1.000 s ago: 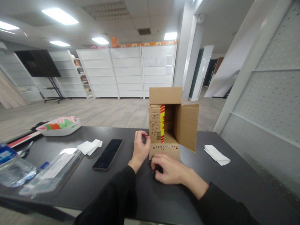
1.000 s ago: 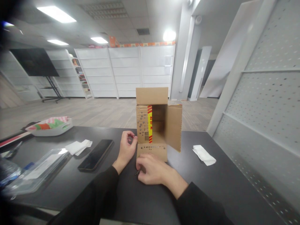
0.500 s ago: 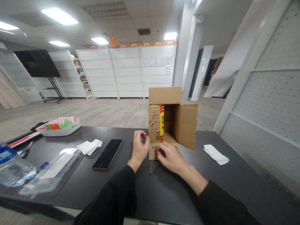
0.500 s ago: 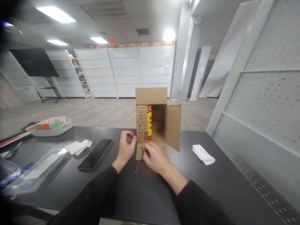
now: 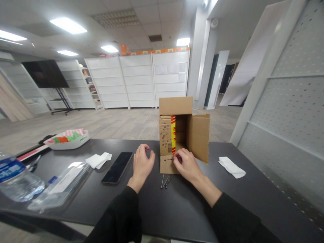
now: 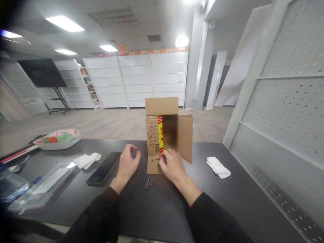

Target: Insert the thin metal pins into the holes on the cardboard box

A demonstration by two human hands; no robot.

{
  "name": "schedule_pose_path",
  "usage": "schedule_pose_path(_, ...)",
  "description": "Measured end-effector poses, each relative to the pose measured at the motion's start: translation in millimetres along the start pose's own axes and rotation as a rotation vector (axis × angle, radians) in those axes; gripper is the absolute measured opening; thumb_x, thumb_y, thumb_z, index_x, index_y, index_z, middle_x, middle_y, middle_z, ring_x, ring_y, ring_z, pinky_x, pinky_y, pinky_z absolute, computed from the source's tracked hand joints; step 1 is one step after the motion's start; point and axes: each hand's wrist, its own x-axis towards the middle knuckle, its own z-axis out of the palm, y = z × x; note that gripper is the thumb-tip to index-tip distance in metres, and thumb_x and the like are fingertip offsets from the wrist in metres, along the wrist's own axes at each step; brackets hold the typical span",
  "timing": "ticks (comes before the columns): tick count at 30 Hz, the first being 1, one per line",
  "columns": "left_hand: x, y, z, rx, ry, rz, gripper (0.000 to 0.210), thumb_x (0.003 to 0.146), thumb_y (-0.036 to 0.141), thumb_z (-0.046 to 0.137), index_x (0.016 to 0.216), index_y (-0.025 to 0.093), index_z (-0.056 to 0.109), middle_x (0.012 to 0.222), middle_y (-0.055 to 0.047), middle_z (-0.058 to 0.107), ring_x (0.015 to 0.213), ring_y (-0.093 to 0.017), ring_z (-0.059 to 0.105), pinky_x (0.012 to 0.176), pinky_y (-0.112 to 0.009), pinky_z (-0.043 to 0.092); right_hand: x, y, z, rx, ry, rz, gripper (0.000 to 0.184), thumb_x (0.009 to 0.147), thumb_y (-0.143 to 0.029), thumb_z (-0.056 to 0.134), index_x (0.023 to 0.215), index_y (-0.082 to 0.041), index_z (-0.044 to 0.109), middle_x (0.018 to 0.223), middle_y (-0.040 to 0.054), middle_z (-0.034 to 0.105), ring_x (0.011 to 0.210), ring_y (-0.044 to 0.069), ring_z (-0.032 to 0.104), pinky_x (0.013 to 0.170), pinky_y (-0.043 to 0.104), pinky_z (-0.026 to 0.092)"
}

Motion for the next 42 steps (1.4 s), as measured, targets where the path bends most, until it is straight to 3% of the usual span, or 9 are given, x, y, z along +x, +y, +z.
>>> schedule_pose_path(7, 9.7, -12.1, -58.5, 0.599, -0.32, -0.212, 0.029, 0.088, 0.036, 0.046, 0.11, 0.017, 0.048, 0.112, -0.016, 0.064, 0.108, -0.035, 0.061, 0.089, -0.046, 0.044, 0.9, 5.4, 4.8, 0.01, 0.058, -0.001, 0.011, 0.088, -0.02, 0.052, 0.082, -0.02, 0.06, 0.084, 0.0045, 0.064, 0.081, 0.021, 0.058, 0.076, 0.033, 0.038)
schedule_pose_path(14, 13.4, -40.1, -96.9, 0.794, -0.546, -0.411, 0.061, 0.085, 0.062, 0.046, 0.119, 0.012, 0.049, 0.12, -0.026, 0.061, 0.116, -0.044, 0.058, 0.093, -0.052, 0.042, 1.7, 6.0, 5.1, 0.024, 0.066, -0.016, 0.012, 0.089, -0.022, 0.051, 0.082, -0.02, 0.059, 0.083, 0.0045, 0.063, 0.082, 0.022, 0.058, 0.076, 0.034, 0.039)
schedule_pose_path(21, 14.8, -47.7, -96.9, 0.778, -0.619, -0.481, 0.061, 0.087, 0.058, 0.042, 0.123, 0.009, 0.046, 0.123, -0.029, 0.061, 0.119, -0.045, 0.057, 0.094, -0.053, 0.043, 1.5, 7.6, 5.5, 0.05, 0.075, -0.015, 0.012, 0.089, -0.023, 0.05, 0.082, -0.021, 0.059, 0.082, 0.0044, 0.063, 0.082, 0.022, 0.058, 0.076, 0.034, 0.04)
schedule_pose_path(31, 15.5, -52.1, -86.9, 0.774, -0.56, -0.434, 0.062, 0.084, 0.053, 0.045, 0.129, 0.011, 0.042, 0.124, -0.027, 0.06, 0.118, -0.047, 0.056, 0.089, -0.057, 0.045, 1.8, 10.4, 7.4, 0.049, 0.088, -0.012, 0.011, 0.089, -0.024, 0.051, 0.081, -0.021, 0.059, 0.083, 0.0044, 0.063, 0.081, 0.021, 0.058, 0.076, 0.034, 0.042)
schedule_pose_path(37, 18.8, -66.1, -89.8, 0.696, -0.63, -0.368, 0.057, 0.081, 0.052, 0.049, 0.122, 0.012, 0.044, 0.117, -0.025, 0.064, 0.114, -0.043, 0.06, 0.087, -0.05, 0.047, 2.4, 10.6, 8.0, 0.064, 0.089, -0.024, 0.012, 0.088, -0.023, 0.05, 0.081, -0.021, 0.059, 0.082, 0.0046, 0.063, 0.08, 0.021, 0.059, 0.075, 0.034, 0.043)
schedule_pose_path(42, 22.7, -73.8, -96.5, 0.577, -0.689, -0.313, 0.069, 0.076, 0.052, 0.057, 0.13, 0.013, 0.04, 0.118, -0.022, 0.065, 0.108, -0.037, 0.065, 0.09, -0.042, 0.048, 2.4, 10.1, 7.3, 0.071, 0.078, -0.018, 0.012, 0.088, -0.024, 0.05, 0.081, -0.021, 0.059, 0.082, 0.0047, 0.063, 0.081, 0.022, 0.059, 0.076, 0.034, 0.043)
